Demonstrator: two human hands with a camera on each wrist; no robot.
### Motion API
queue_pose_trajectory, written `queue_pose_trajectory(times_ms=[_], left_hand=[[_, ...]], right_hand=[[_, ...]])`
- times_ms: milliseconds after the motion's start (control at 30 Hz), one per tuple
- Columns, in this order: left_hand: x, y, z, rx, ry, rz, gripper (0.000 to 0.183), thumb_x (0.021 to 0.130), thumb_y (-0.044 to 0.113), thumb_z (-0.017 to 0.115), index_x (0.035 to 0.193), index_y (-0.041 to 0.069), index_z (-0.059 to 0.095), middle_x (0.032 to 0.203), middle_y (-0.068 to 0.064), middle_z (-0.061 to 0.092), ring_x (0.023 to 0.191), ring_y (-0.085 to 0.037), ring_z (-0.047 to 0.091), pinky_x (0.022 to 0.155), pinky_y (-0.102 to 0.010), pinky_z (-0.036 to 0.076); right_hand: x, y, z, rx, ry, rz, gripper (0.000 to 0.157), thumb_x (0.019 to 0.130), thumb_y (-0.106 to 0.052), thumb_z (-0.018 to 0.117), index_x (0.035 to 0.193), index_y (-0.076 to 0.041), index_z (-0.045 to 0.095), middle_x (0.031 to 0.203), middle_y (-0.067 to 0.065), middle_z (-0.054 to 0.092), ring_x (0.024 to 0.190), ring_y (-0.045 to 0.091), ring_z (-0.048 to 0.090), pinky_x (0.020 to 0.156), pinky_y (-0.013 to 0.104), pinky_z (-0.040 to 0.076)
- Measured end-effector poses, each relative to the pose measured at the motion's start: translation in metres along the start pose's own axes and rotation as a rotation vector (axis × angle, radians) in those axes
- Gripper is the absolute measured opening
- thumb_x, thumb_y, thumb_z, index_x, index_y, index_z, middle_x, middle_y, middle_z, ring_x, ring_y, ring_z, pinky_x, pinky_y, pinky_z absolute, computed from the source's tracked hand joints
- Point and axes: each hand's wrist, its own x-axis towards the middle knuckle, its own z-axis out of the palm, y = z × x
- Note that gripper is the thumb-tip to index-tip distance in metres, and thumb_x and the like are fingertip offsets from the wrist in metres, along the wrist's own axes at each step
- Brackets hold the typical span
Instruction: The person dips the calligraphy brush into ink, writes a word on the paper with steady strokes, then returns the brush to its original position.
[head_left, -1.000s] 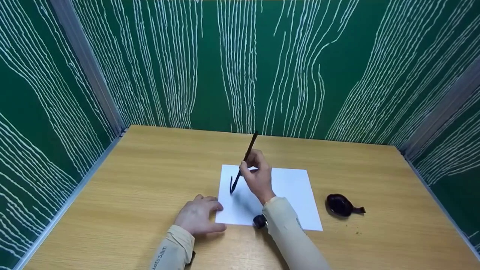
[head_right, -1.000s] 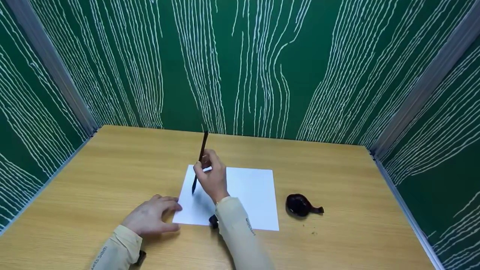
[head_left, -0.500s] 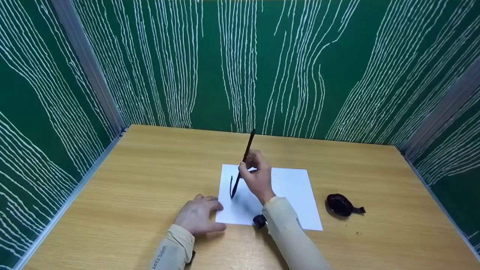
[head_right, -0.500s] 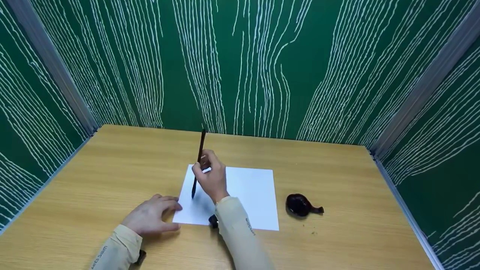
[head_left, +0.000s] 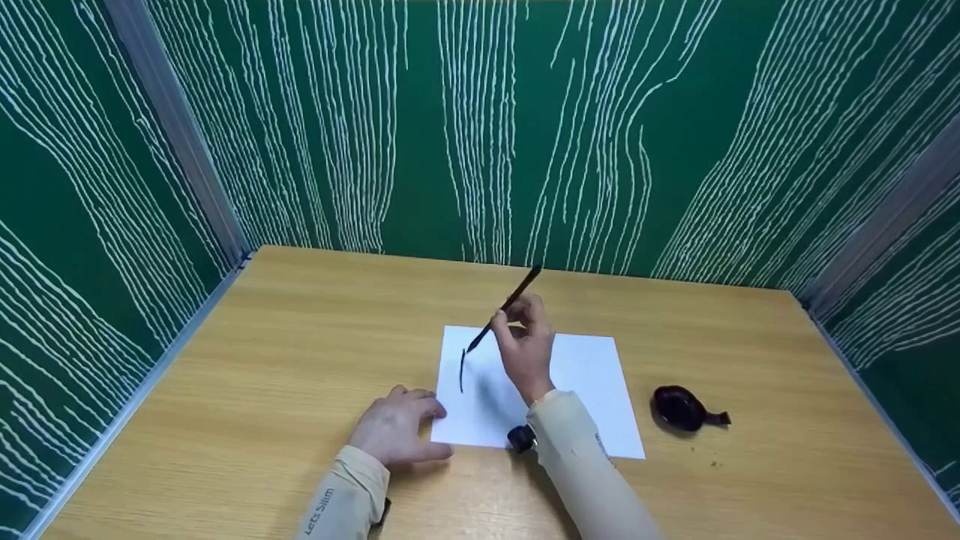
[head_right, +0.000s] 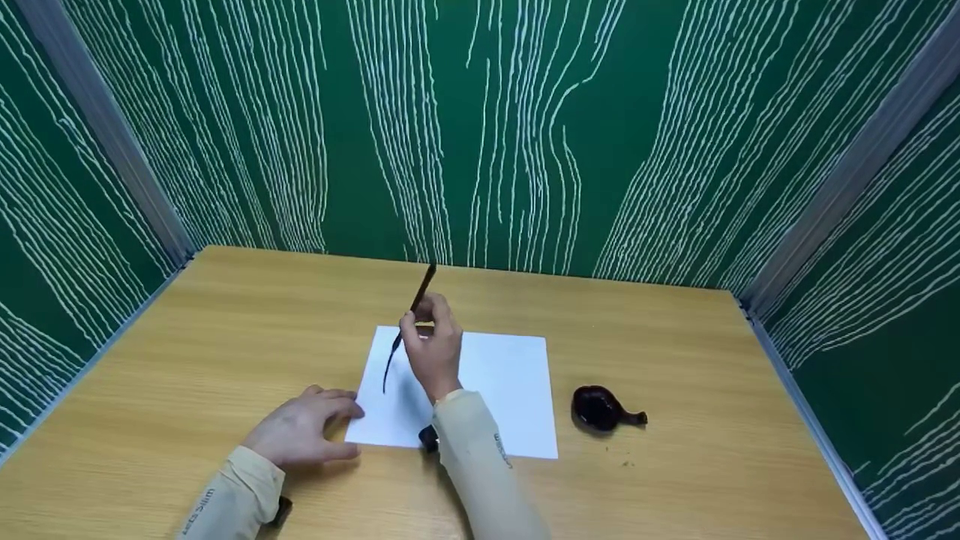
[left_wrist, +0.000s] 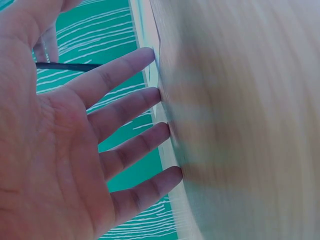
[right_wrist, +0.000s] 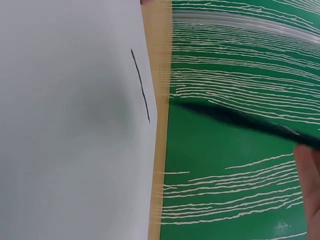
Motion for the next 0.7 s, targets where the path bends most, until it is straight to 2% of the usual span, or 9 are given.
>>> queue_pose_trajectory(times_ms=[167,267,467,633,700], left_hand=[[-0.001,0.0,0.0,-0.004,0.011,0.01,0.056,0.06,0.063,0.06,0.103,0.027,0.061,0.121,0.003,0.053,0.105,-0.021,0.047,0.08,-0.043,0.042],[-0.001,-0.001,0.0,-0.008,0.018,0.018,0.056,0.061,0.063,0.059,0.102,0.027,0.062,0.121,0.003,0.054,0.104,-0.021,0.047,0.079,-0.043,0.043],[-0.001,-0.002,0.0,-0.012,0.009,0.006,0.056,0.06,0.064,0.059,0.103,0.028,0.061,0.121,0.004,0.053,0.104,-0.02,0.047,0.08,-0.043,0.042],[0.0,-0.001,0.0,-0.019,-0.014,-0.01,0.055,0.061,0.063,0.059,0.104,0.028,0.06,0.123,0.003,0.052,0.107,-0.022,0.046,0.083,-0.045,0.041],[0.0,-0.001,0.0,-0.02,-0.021,-0.013,0.055,0.061,0.063,0.06,0.104,0.028,0.06,0.123,0.003,0.052,0.107,-0.022,0.045,0.083,-0.046,0.041]], right_hand=[[-0.001,0.023,0.003,-0.026,-0.037,0.032,0.016,0.084,-0.011,0.054,0.099,-0.016,0.05,0.082,0.001,0.06,0.076,0.008,0.061,0.06,0.023,0.053],[-0.002,0.027,0.004,-0.03,-0.06,0.035,0.016,0.085,-0.014,0.053,0.1,-0.018,0.05,0.083,0.004,0.06,0.077,0.006,0.061,0.06,0.023,0.053],[-0.003,0.019,0.004,-0.026,-0.093,0.058,0.016,0.085,-0.011,0.053,0.099,-0.017,0.05,0.083,0.009,0.06,0.078,0.013,0.062,0.063,0.023,0.053],[-0.003,0.002,0.003,-0.027,-0.1,0.092,0.018,0.084,-0.005,0.053,0.099,-0.014,0.049,0.084,0.007,0.059,0.078,0.018,0.062,0.065,0.025,0.053],[-0.003,0.006,0.004,-0.033,-0.102,0.1,0.018,0.084,-0.006,0.053,0.1,-0.015,0.049,0.084,0.006,0.059,0.079,0.017,0.062,0.065,0.025,0.053]])
